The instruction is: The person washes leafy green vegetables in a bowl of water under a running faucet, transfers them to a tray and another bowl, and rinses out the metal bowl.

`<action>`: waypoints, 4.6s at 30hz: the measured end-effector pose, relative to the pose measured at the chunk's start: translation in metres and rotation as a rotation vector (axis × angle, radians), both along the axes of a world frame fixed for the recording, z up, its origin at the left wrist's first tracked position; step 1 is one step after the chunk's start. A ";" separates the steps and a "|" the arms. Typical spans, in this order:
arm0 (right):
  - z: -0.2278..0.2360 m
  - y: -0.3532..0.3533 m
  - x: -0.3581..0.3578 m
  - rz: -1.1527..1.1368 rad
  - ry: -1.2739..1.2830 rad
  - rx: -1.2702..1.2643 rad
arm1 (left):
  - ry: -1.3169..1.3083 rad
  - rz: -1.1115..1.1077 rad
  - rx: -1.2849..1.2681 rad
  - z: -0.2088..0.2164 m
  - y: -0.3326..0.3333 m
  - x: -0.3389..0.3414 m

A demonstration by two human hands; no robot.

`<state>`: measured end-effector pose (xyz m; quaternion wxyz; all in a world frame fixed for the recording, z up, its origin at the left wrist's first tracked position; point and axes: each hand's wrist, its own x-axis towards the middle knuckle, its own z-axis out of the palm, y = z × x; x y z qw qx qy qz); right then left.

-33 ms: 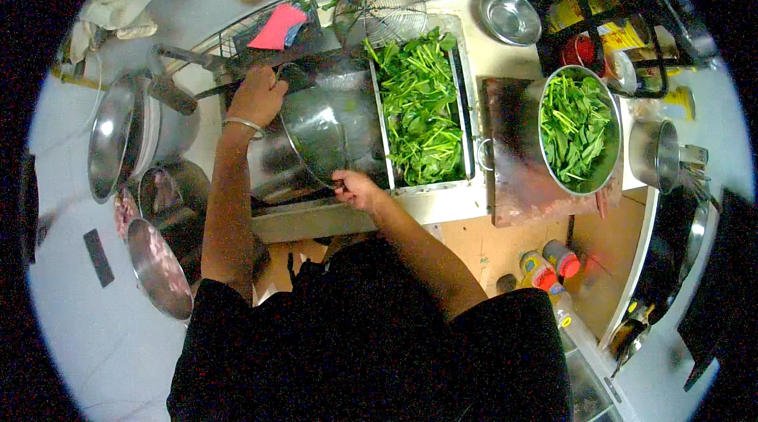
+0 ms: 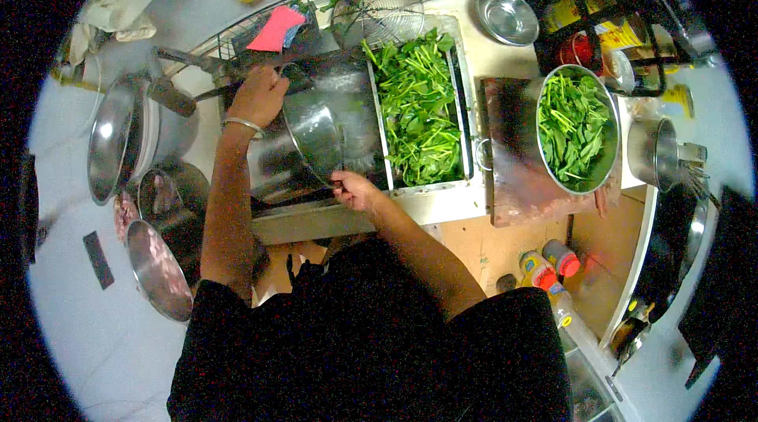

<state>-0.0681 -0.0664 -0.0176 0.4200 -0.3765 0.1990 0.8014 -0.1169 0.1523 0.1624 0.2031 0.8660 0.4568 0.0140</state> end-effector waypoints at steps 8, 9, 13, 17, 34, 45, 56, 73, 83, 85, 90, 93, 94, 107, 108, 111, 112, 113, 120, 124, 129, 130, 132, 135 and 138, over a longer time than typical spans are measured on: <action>0.025 0.005 0.008 -0.182 0.544 0.002 | -0.355 -0.421 -0.085 0.042 -0.021 0.000; 0.019 0.002 0.004 -0.193 0.638 0.047 | -0.456 -0.447 -0.032 0.046 -0.025 -0.004; 0.028 0.005 -0.003 -0.149 0.568 0.008 | -0.572 -0.144 -0.172 0.076 -0.039 -0.017; 0.028 0.003 0.009 0.068 0.113 0.091 | -0.596 -0.028 -0.194 0.097 -0.038 -0.034; 0.301 -0.194 0.215 -0.306 -1.751 0.105 | -1.255 0.654 -0.432 0.061 -0.127 0.020; 0.300 -0.400 0.304 -0.873 -1.875 -0.221 | -0.614 0.408 -1.091 -0.066 -0.299 0.287; 0.305 -0.480 0.331 -0.790 -1.746 -0.276 | -1.091 0.400 -1.330 -0.005 -0.252 0.152; 0.182 -0.311 0.327 -0.560 -1.425 -0.113 | -1.396 1.289 -0.722 -0.117 -0.163 -0.151; 0.125 -0.292 0.298 -0.686 -1.402 -0.194 | -0.772 0.923 -0.529 -0.247 -0.132 -0.216; 0.114 -0.302 0.300 -0.684 -1.399 -0.165 | -0.493 0.776 -0.220 -0.245 -0.117 -0.216; 0.122 -0.301 0.279 -0.699 -1.405 -0.334 | -0.422 0.747 0.321 -0.120 -0.011 -0.148; 0.146 -0.287 0.243 -0.615 -1.443 -0.455 | -0.341 0.584 0.568 -0.082 0.070 -0.130; 0.139 -0.308 0.245 -0.538 -1.442 -0.475 | -0.200 0.550 0.423 -0.078 0.087 -0.127; 0.131 -0.223 0.152 0.013 -1.323 -0.153 | -0.139 0.155 -0.242 -0.176 0.056 -0.098; 0.137 -0.210 0.152 0.052 -1.313 -0.120 | -0.111 0.234 -0.193 -0.189 0.047 -0.090; 0.136 -0.188 0.152 0.141 -1.271 -0.032 | -0.036 0.391 -0.058 -0.186 0.011 -0.065; 0.139 -0.183 0.151 0.171 -1.263 0.032 | -0.020 0.382 -0.040 -0.178 -0.002 -0.057; 0.146 -0.174 0.146 0.229 -1.281 0.050 | 0.003 0.381 -0.021 -0.173 -0.010 -0.055; 0.143 -0.172 0.141 0.395 -1.236 0.141 | 0.171 0.293 -0.171 -0.165 -0.020 -0.049; 0.136 -0.169 0.152 0.336 -1.230 0.162 | -0.035 0.301 -0.124 -0.184 -0.002 -0.098; 0.134 -0.168 0.165 0.337 -1.224 0.146 | 0.151 0.304 -0.354 -0.110 0.003 -0.107; 0.134 -0.169 0.165 0.351 -1.222 0.136 | 0.093 0.263 -0.367 -0.099 0.000 -0.108; 0.133 -0.176 0.167 0.350 -1.153 0.102 | 0.043 0.215 -0.330 -0.110 -0.008 -0.113; 0.132 -0.201 0.171 0.165 -0.974 -0.016 | 0.167 0.198 -0.274 -0.153 -0.031 -0.103; 0.136 -0.228 0.177 -0.165 -0.812 -0.134 | 0.351 0.242 -0.237 -0.165 -0.057 -0.081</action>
